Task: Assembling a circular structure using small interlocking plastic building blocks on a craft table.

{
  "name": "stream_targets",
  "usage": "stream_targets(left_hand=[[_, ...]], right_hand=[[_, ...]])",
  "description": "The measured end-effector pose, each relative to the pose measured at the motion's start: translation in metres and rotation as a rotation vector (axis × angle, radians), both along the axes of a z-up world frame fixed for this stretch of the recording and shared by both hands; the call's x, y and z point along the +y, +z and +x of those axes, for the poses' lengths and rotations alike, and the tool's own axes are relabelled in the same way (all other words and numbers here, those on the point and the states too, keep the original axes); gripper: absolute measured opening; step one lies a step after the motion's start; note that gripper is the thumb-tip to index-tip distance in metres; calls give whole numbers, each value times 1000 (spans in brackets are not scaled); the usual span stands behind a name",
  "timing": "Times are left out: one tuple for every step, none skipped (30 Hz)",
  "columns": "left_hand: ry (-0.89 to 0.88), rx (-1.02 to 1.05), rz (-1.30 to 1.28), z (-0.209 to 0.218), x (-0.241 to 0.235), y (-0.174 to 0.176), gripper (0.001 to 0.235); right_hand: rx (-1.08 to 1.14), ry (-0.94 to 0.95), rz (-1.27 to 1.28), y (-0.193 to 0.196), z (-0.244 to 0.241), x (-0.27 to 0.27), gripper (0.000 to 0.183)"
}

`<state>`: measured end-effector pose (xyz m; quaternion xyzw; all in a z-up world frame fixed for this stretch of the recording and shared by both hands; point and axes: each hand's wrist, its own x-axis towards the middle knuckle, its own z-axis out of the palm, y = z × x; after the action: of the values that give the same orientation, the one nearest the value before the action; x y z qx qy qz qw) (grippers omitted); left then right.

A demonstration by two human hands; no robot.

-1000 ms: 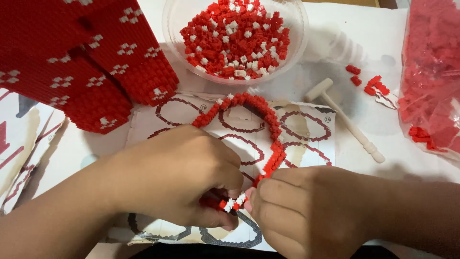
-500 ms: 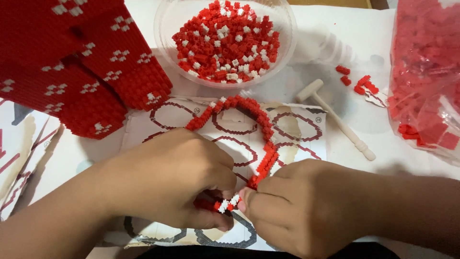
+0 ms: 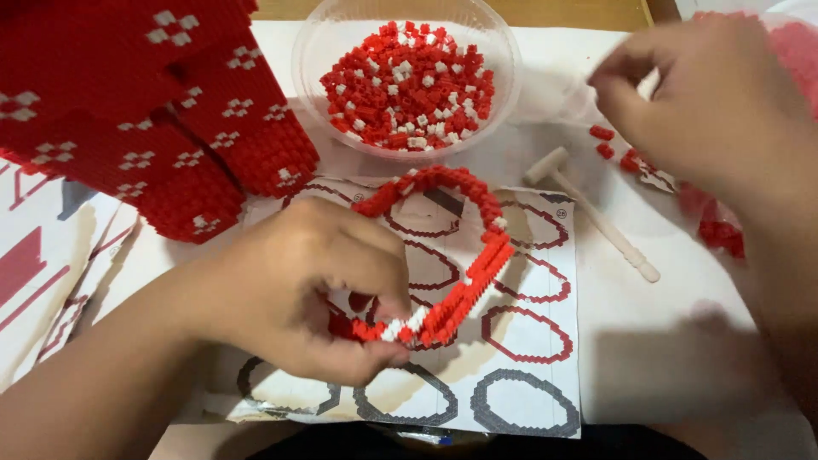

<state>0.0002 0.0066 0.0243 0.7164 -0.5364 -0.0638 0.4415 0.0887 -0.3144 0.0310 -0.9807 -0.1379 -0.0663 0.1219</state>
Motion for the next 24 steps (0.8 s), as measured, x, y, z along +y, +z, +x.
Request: stream_targets(left_hand=[[-3,11,-26,2,1,-1,13],[-1,11,-26,2,2,-1,13],[17,23,-24,3,2,-1,13],[37,38,-22,3,3,-1,13],[40,39,-20,3,3,-1,13],[31,50,-38,4,2,-1,13],[23,60,-55,4,2,-1,13],[24,60,-55,4,2,-1,13],[32,54,-43,4,3,-1,13],[39,48,-30,4,3,0,13],[40,48,-30,4,3,-1,13],[39,39,-31,4,3,-1,13],[39,30,-32,4,3,-2,14],[39,30,-32,5,3,-1,14],[29,37,-28,5,3,-1,13],[19,45,-24,5,4,-1,13],[21,47,-25,5,4,-2,13],[21,60,-29,5,4,-2,13],[20,73,-32,5,4,-3,13],[20,73,-32,6,5,-3,13],[15,74,-22,6,5,-3,10],[11,77,-13,6,5,-3,8],[11,78,-13,6,4,-4,8],[3,49,49,6,3,-5,11]], right_hand=[[205,-264,-250,2,8,-1,29],[204,-262,-250,4,6,6,29],[297,-314,-340,5,4,13,34],[390,-366,-429,6,2,21,39],[391,-362,-429,5,1,20,39],[374,-340,-444,4,1,19,35],[356,-317,-459,3,1,19,31],[355,-316,-459,0,1,17,31],[323,-296,-428,-3,1,15,29],[291,-278,-397,-6,1,12,27],[291,-277,-397,-7,1,12,27],[270,-275,-420,-7,1,11,27],[250,-272,-442,-8,1,11,27],[250,-271,-443,-12,2,6,27],[133,-229,-461,-15,2,2,25],[16,-186,-480,-18,3,-2,24],[18,-184,-481,-17,-1,1,24],[-30,-206,-421,-16,-4,5,23],[-76,-230,-361,-15,-7,8,27],[-76,-230,-361,-19,-10,4,27],[-200,-104,-284,-23,-13,0,21],[-323,21,-206,-28,-16,-5,17],[-322,22,-207,-27,-19,-3,17],[-362,210,-107,-27,-22,-1,15]])
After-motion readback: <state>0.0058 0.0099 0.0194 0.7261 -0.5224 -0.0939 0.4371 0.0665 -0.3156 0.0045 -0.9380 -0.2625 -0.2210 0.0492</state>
